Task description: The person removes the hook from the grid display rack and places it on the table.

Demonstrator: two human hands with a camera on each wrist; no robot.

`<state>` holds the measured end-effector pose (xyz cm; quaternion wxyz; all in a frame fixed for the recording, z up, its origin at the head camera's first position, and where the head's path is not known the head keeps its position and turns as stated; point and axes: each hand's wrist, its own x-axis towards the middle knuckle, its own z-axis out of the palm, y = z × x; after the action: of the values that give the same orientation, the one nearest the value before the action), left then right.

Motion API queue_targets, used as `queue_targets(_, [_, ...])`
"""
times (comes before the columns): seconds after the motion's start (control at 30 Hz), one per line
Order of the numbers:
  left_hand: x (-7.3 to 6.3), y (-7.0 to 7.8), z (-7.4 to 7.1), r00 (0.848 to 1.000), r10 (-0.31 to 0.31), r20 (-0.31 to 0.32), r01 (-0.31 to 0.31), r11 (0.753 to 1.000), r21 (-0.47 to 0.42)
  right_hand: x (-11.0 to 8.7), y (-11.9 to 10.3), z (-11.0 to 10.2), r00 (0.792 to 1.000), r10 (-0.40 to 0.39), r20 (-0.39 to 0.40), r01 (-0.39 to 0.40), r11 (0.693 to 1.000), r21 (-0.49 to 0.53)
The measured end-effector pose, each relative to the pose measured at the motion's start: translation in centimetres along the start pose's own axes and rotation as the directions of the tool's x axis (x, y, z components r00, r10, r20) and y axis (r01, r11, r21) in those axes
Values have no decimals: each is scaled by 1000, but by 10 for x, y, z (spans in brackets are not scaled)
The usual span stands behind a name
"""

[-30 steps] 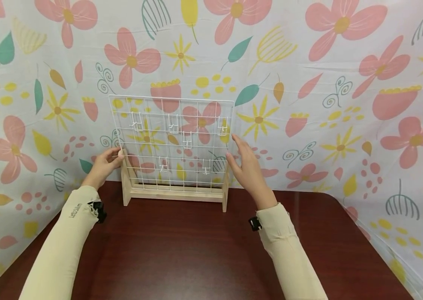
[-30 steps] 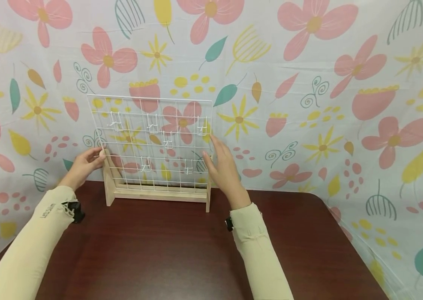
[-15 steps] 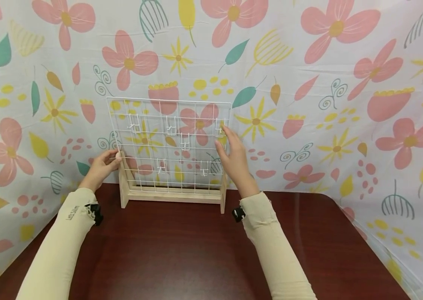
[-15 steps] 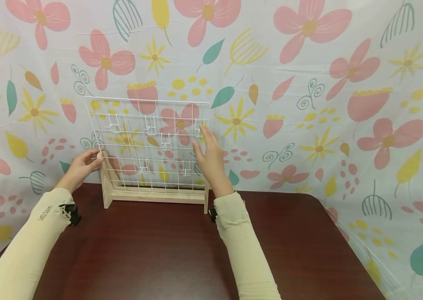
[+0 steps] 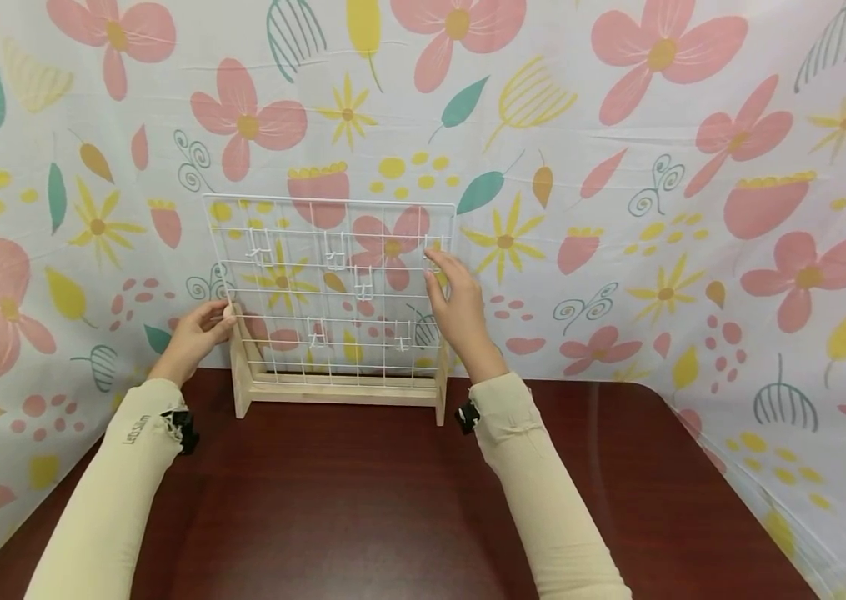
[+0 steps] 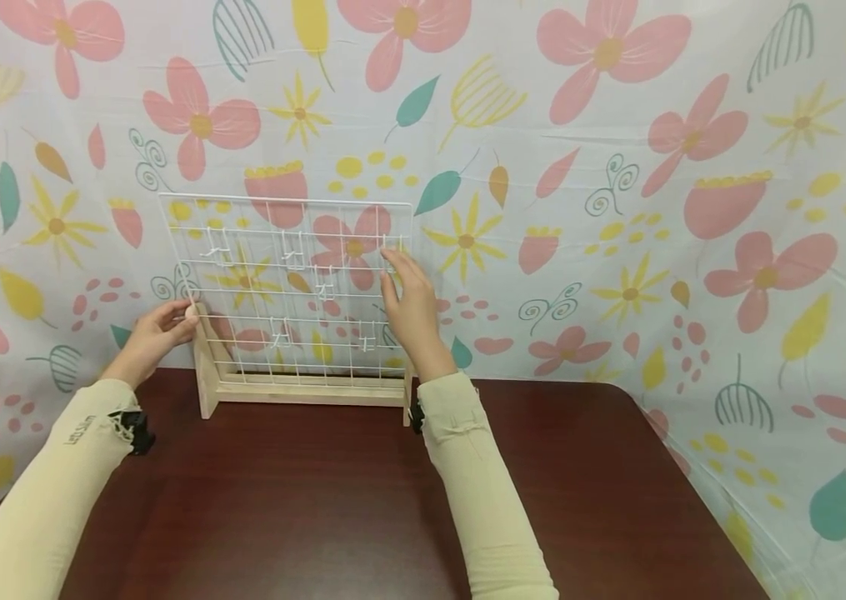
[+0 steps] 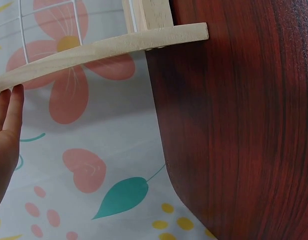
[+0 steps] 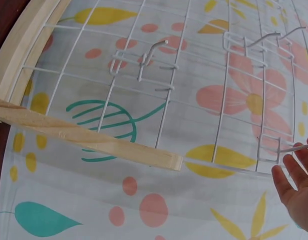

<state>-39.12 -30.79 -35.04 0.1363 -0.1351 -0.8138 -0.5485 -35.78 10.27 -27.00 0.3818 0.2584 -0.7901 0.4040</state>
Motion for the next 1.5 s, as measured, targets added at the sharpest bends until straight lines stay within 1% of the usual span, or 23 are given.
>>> queue_targets(0.17, [-1, -2, -1, 1000, 8, -6, -8, 1000, 2, 2, 0, 2, 1000, 4, -22, -5, 1000, -8])
queue_targets(0.4, [0, -3, -2, 1000, 2, -15, -2, 1000, 6, 6, 2, 4, 996, -42, -81, 42, 999, -4])
queue_targets(0.5, [1, -3, -2, 1000, 0, -12, 0, 1000, 20, 6, 3, 4, 995, -42, -90, 42, 999, 0])
queue_targets(0.57, [1, -3, -1, 1000, 5, -9, -5, 1000, 28, 7, 4, 4, 994, -45, -98, 45, 999, -2])
queue_targets(0.83, [-1, -5, -3, 999, 35, -1, -35, 999, 9, 7, 4, 5, 988, -63, -138, 63, 998, -2])
queue_targets(0.9, [0, -5, -3, 999, 34, 0, -34, 999, 20, 7, 4, 5, 987, -67, -149, 68, 998, -1])
queue_targets(1.13, [2, -5, -1, 1000, 27, 0, -27, 1000, 3, 9, 5, 4, 980, -86, -177, 88, 996, -1])
queue_targets(1.4, [1, -2, 1, 1000, 16, -5, -16, 1000, 24, 12, 3, 3, 973, -112, -203, 116, 993, 8])
queue_targets(1.5, [1, -2, 0, 1000, 21, 0, -21, 999, 27, 12, 2, 2, 969, -120, -214, 125, 992, 9])
